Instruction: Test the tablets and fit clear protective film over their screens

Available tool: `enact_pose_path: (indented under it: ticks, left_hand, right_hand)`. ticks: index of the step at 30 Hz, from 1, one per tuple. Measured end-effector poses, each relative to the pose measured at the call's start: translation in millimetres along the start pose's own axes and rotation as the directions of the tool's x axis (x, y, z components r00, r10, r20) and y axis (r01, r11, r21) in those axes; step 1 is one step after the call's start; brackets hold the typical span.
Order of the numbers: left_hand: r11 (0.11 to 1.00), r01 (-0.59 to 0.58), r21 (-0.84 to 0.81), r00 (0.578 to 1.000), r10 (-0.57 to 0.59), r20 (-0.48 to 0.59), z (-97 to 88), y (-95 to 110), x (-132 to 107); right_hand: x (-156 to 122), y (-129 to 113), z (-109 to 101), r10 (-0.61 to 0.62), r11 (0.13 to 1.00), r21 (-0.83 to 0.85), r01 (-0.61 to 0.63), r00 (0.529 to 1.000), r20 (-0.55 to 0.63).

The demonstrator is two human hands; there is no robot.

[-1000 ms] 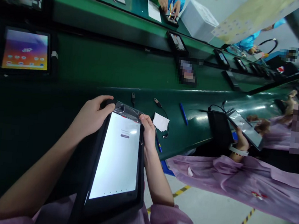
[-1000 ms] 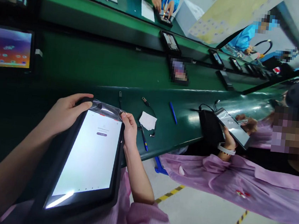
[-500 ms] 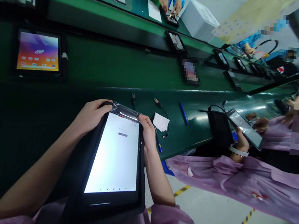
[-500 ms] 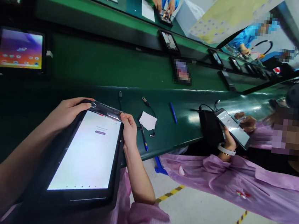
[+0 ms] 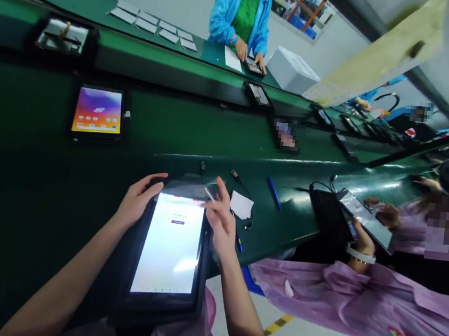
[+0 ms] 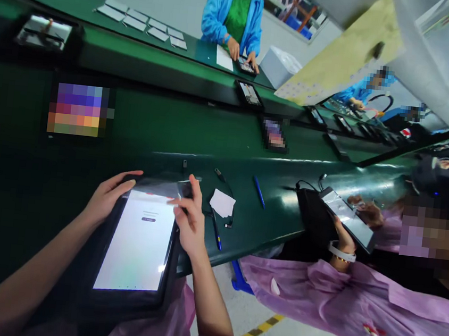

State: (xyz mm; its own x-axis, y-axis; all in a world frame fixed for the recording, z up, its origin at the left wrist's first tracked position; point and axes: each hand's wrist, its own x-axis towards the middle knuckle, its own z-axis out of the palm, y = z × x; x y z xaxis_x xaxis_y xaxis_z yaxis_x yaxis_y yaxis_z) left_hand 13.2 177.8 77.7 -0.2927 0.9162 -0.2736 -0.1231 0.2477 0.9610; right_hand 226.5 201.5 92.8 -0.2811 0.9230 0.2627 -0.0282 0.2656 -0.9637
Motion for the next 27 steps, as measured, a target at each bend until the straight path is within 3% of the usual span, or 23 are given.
enact_pose_path:
  ticks: [3, 5, 7, 10, 12, 14, 16, 19, 22, 25, 27]
  left_hand:
    - [1.000, -0.003, -0.030, 1.000, 0.003, -0.017, -6.5, -7, 2]
    - [0.999, 0.002, -0.053, 1.000, -0.004, -0.026, -12.1, -10, 3]
    - [0.998, -0.002, -0.067, 0.999, -0.001, -0.040, -18.2, -14, 5]
    - [0.998, -0.023, -0.053, 0.998, 0.020, -0.063, -26.5, -19, 9]
    - [0.999, -0.038, -0.018, 0.997, 0.036, -0.071, -30.5, -22, 12]
    - [0.998, -0.050, 0.032, 0.996, 0.052, -0.071, -33.1, -25, 14]
    - [0.996, -0.051, 0.078, 0.997, 0.055, -0.057, -34.9, -28, 16]
    - [0.994, -0.030, 0.107, 0.998, 0.035, -0.051, -36.6, -33, 21]
    - [0.996, -0.009, 0.092, 0.996, 0.017, -0.086, -36.4, -39, 24]
    - [0.999, -0.030, 0.011, 0.987, 0.031, -0.156, -33.5, -43, 24]
    - [0.991, -0.097, -0.093, 0.959, 0.068, -0.275, -31.8, -42, 23]
  right_hand:
    - [-14, 4, -7, -0.116, 0.992, -0.034, 0.123, 0.979, 0.169]
    - [-23, 12, -14, -0.158, 0.986, -0.013, 0.165, 0.962, 0.222]
    - [-31, 21, -23, -0.171, 0.985, 0.033, 0.167, 0.966, 0.194]
    - [-41, 30, -31, -0.139, 0.989, 0.067, 0.135, 0.989, 0.056]
    - [-50, 30, -32, -0.101, 0.995, -0.018, 0.101, 0.995, 0.000]
    - [-61, 28, -27, -0.091, 0.979, -0.176, 0.104, 0.993, 0.081]
    - [-73, 26, -20, -0.132, 0.918, -0.322, 0.234, 0.943, 0.307]
    - [-90, 25, -6, -0.215, 0.772, -0.381, 0.508, 0.773, 0.596]
    - [-97, 25, 4, -0.289, 0.655, -0.388, 0.648, 0.690, 0.664]
    - [-98, 24, 7, -0.294, 0.597, -0.400, 0.695, 0.654, 0.697]
    - [-97, 24, 4, -0.284, 0.597, -0.405, 0.692, 0.655, 0.700]
